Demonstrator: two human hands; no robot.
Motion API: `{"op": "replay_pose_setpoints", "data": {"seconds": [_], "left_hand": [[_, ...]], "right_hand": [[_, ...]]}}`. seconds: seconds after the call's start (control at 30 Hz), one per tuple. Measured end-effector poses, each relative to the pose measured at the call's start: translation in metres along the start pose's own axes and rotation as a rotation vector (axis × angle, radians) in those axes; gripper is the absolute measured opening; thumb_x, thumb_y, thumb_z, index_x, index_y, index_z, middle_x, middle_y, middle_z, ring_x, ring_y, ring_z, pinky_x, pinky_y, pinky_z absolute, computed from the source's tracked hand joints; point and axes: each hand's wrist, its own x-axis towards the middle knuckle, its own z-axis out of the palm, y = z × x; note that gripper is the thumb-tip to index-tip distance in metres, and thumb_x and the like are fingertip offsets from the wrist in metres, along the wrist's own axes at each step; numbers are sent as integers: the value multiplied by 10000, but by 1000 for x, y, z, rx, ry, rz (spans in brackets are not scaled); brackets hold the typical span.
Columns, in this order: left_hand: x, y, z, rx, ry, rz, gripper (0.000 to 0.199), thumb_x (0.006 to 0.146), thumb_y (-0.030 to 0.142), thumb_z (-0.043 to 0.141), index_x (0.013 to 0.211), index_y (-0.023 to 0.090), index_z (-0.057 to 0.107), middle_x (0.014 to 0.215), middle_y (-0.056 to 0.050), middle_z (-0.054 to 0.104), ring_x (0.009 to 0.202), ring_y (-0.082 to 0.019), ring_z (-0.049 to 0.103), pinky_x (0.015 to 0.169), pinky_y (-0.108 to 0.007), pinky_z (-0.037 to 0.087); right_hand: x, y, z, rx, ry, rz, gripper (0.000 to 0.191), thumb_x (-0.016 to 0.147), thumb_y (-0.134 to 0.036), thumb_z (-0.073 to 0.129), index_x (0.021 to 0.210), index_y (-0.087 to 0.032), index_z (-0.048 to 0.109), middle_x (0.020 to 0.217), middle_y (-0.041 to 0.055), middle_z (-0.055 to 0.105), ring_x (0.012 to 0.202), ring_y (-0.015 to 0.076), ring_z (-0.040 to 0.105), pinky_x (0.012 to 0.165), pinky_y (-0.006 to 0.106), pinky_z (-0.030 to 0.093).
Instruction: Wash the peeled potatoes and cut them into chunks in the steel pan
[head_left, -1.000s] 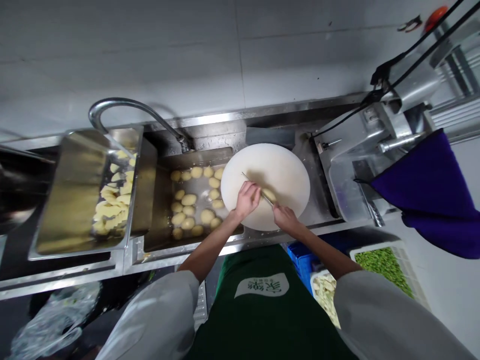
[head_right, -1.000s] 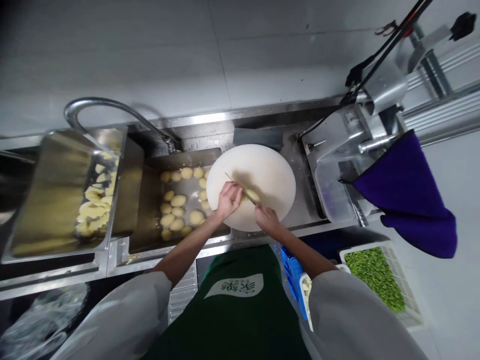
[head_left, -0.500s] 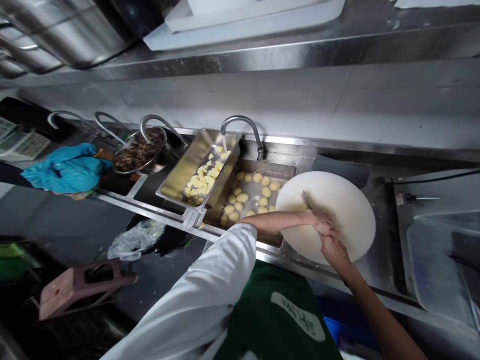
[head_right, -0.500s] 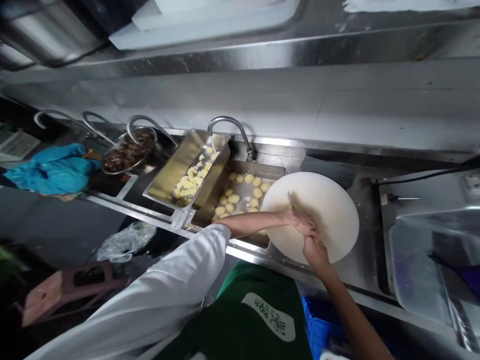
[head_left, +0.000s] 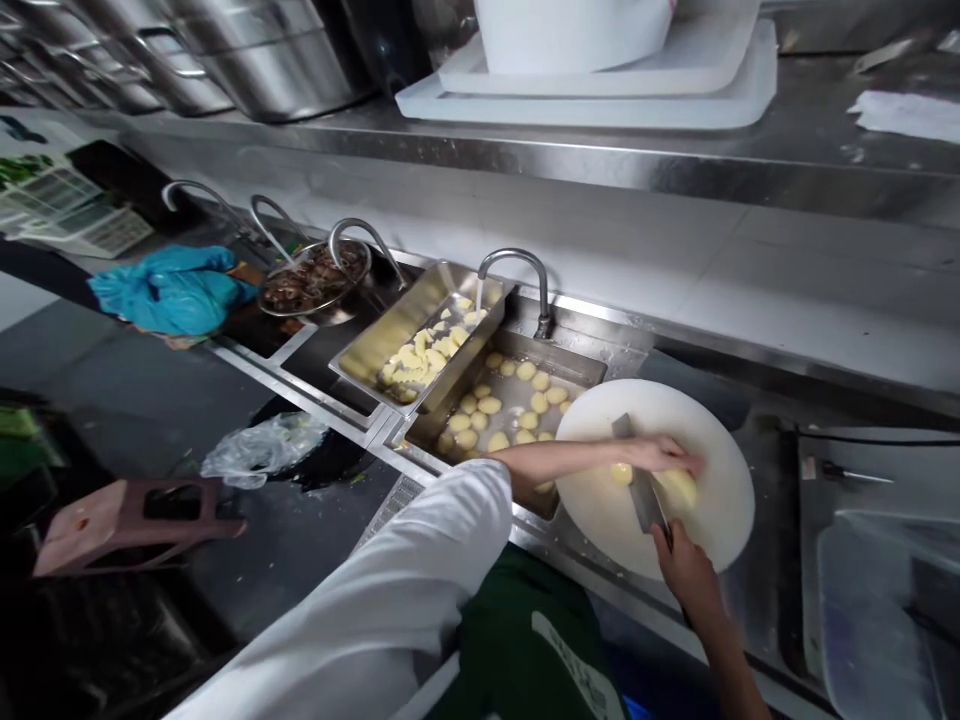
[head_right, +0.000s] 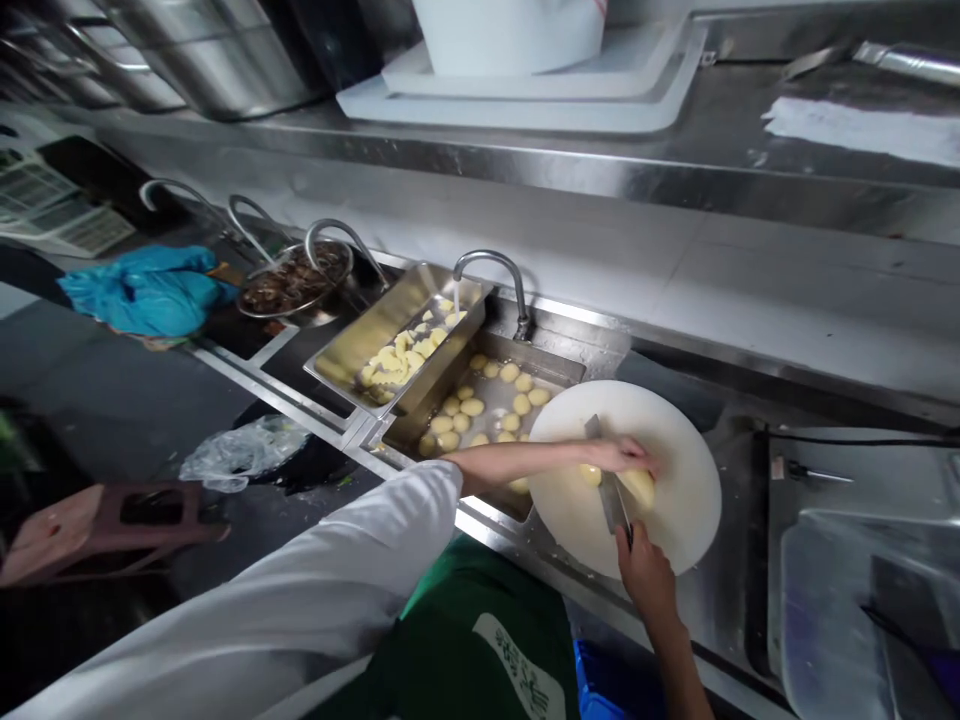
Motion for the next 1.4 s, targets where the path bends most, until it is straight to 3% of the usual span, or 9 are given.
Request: {"op": "replay_pose_setpoints", "data": {"seconds": [0.17,0.27,0.37,0.47,0.6,0.7,0.8,1.0,1.4], "left_hand": [[-82,-37,-22,138,128,101,386,869,572,670,963,202,724,976,-98,717,986,-244,666,948,-417,533],[-113,-82,-14,289,-103,202,396,853,604,673,874,210,709,901,-83,681,903,-232,638,888,-409,529],[-123,-108,-4,335,-170,230,375,823,547,743,1024,234,702,1047,-90,660,1015,-245,606,939,-414,504],[-136,-108,-4,344,45,139,408,829,499,758,1129,238,668,1142,-111,623,1108,-272,570,959,-440,493],[-160,-88,-7,319,594,-40,132,978,331,576,993,218,643,971,-72,619,958,-213,591,857,-380,521],[-170,-72,1,296,756,-139,133,990,288,540,916,216,623,880,-57,622,888,-201,600,821,-373,524],[-170,-62,16,272,732,-175,165,1005,290,508,918,209,622,864,-60,637,861,-196,609,803,-366,532],[-165,-67,41,274,480,-121,214,1021,244,455,1051,209,664,986,-90,663,949,-215,609,862,-391,544],[-167,-72,41,232,457,-98,242,1032,270,450,1053,187,676,1021,-99,681,982,-203,621,883,-378,566]], "right_hand": [[-21,-30,-13,-21,-55,-22,373,1066,-299,293,1161,-150,622,1006,153,750,930,238,727,747,291,460],[-15,-35,-19,-25,-89,24,395,1073,-339,286,1183,-136,606,1030,162,744,970,240,725,764,282,463],[-12,-32,-18,-22,-96,50,407,1075,-360,277,1202,-133,590,1034,162,742,969,248,724,771,286,470],[-20,-31,-19,-9,-94,3,383,1076,-339,275,1186,-144,585,1026,146,745,966,241,724,785,284,471],[-34,-34,-33,-57,-77,6,376,1076,-329,261,1177,-141,571,998,154,749,951,254,728,788,300,471],[-43,-39,-46,-84,-58,7,398,1079,-322,224,1200,-131,552,985,155,753,936,260,732,780,300,468],[-48,-44,-51,-116,-78,-92,400,1079,-327,222,1194,-142,557,985,152,757,925,254,734,772,289,464],[-48,-42,-51,-186,-163,-230,420,1078,-358,234,1214,-148,571,966,154,757,919,252,732,769,283,464],[-6,-71,-36,-156,-202,-273,417,1068,-305,252,1196,-115,601,1061,172,741,986,251,711,822,300,481]]}}
